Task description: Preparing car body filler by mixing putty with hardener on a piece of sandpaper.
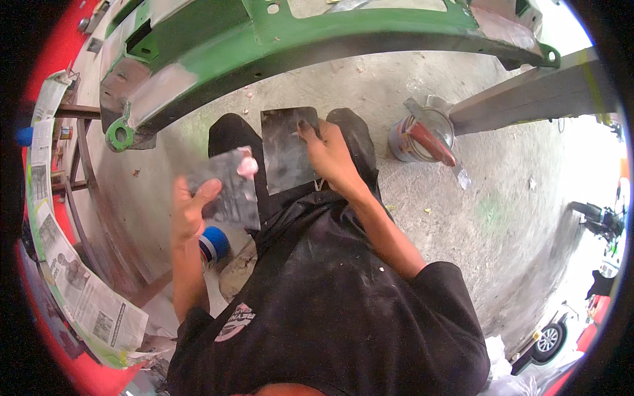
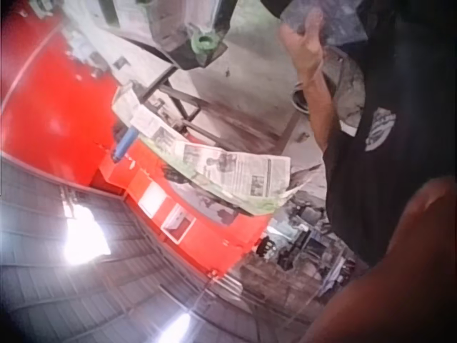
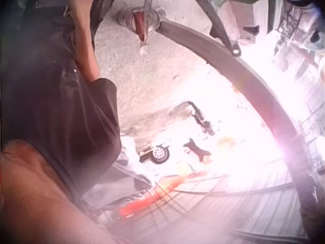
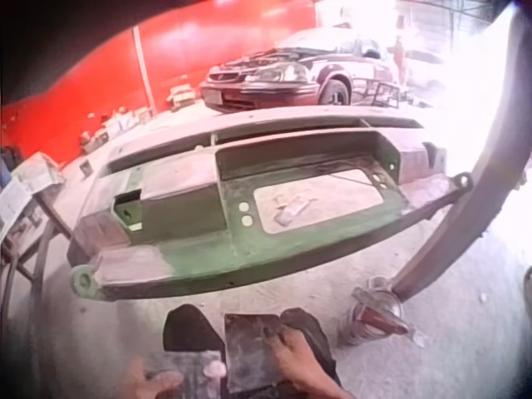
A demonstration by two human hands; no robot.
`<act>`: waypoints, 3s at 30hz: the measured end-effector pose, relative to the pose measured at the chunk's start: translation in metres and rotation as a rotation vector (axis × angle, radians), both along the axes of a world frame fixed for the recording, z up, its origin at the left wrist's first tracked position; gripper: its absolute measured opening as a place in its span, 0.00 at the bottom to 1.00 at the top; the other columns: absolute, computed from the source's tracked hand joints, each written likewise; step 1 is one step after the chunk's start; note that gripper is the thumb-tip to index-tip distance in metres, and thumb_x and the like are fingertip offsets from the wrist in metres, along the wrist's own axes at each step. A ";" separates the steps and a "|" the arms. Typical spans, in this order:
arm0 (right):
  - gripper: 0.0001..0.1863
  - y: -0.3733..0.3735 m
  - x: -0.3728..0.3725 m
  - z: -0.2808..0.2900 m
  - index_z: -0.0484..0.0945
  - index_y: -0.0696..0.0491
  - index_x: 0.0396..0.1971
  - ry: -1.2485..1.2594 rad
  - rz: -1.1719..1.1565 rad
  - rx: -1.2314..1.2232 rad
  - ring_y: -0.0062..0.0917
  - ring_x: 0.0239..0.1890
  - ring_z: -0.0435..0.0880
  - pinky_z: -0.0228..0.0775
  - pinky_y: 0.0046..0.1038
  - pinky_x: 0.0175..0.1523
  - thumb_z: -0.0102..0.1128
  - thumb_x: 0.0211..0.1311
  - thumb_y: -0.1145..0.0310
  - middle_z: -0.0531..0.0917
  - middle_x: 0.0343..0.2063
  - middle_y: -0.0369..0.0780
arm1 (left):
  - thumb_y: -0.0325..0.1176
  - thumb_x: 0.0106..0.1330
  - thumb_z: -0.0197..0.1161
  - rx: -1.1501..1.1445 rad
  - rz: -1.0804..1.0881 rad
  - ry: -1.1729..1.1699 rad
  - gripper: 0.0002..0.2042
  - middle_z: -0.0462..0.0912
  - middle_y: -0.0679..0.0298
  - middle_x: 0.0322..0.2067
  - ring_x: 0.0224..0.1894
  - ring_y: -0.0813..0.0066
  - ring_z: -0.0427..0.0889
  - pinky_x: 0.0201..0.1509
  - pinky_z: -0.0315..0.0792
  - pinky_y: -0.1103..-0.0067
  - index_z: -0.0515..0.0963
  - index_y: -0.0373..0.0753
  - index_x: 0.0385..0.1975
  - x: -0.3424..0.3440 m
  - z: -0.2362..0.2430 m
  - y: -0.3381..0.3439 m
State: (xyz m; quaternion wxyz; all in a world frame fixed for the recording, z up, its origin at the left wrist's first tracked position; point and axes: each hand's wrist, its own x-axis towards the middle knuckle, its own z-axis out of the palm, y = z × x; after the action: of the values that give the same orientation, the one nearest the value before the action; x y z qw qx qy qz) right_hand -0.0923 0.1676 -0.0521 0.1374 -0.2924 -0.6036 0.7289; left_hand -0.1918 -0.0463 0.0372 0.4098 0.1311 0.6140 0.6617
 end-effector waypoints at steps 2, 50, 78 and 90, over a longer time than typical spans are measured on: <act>0.18 -0.001 0.000 0.006 0.76 0.62 0.35 0.036 -0.023 -0.123 0.17 0.32 0.72 0.64 0.25 0.38 0.51 0.72 0.60 0.79 0.29 0.35 | 0.29 0.64 0.64 -0.296 -0.035 0.468 0.11 0.85 0.62 0.34 0.32 0.75 0.82 0.38 0.75 0.74 0.81 0.31 0.43 0.003 0.026 0.004; 0.17 -0.013 0.005 0.036 0.74 0.65 0.32 0.091 -0.072 0.230 0.18 0.28 0.67 0.64 0.29 0.34 0.51 0.72 0.63 0.75 0.20 0.39 | 0.20 0.45 0.60 -0.392 -0.387 1.617 0.23 0.81 0.68 0.35 0.32 0.66 0.77 0.32 0.74 0.73 0.81 0.42 0.45 0.001 0.042 0.025; 0.16 0.000 0.000 0.039 0.78 0.60 0.39 0.146 -0.186 -0.561 0.15 0.29 0.75 0.68 0.21 0.34 0.56 0.70 0.60 0.80 0.31 0.34 | 0.25 0.52 0.63 -0.334 -0.093 1.292 0.22 0.81 0.52 0.44 0.36 0.60 0.81 0.38 0.74 0.72 0.77 0.30 0.50 0.026 -0.034 -0.008; 0.16 -0.005 0.007 0.020 0.77 0.59 0.35 0.151 -0.109 -0.205 0.11 0.31 0.67 0.61 0.19 0.35 0.54 0.72 0.59 0.76 0.28 0.30 | 0.29 0.63 0.64 0.016 0.122 -0.323 0.15 0.84 0.59 0.40 0.39 0.71 0.85 0.42 0.79 0.74 0.75 0.32 0.48 0.001 -0.011 -0.003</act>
State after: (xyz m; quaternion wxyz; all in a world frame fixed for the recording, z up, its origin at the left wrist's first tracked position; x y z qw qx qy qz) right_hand -0.0856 0.1630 -0.0324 0.1910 -0.2814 -0.4971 0.7982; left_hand -0.1904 -0.0497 0.0259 0.4612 -0.0113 0.5418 0.7026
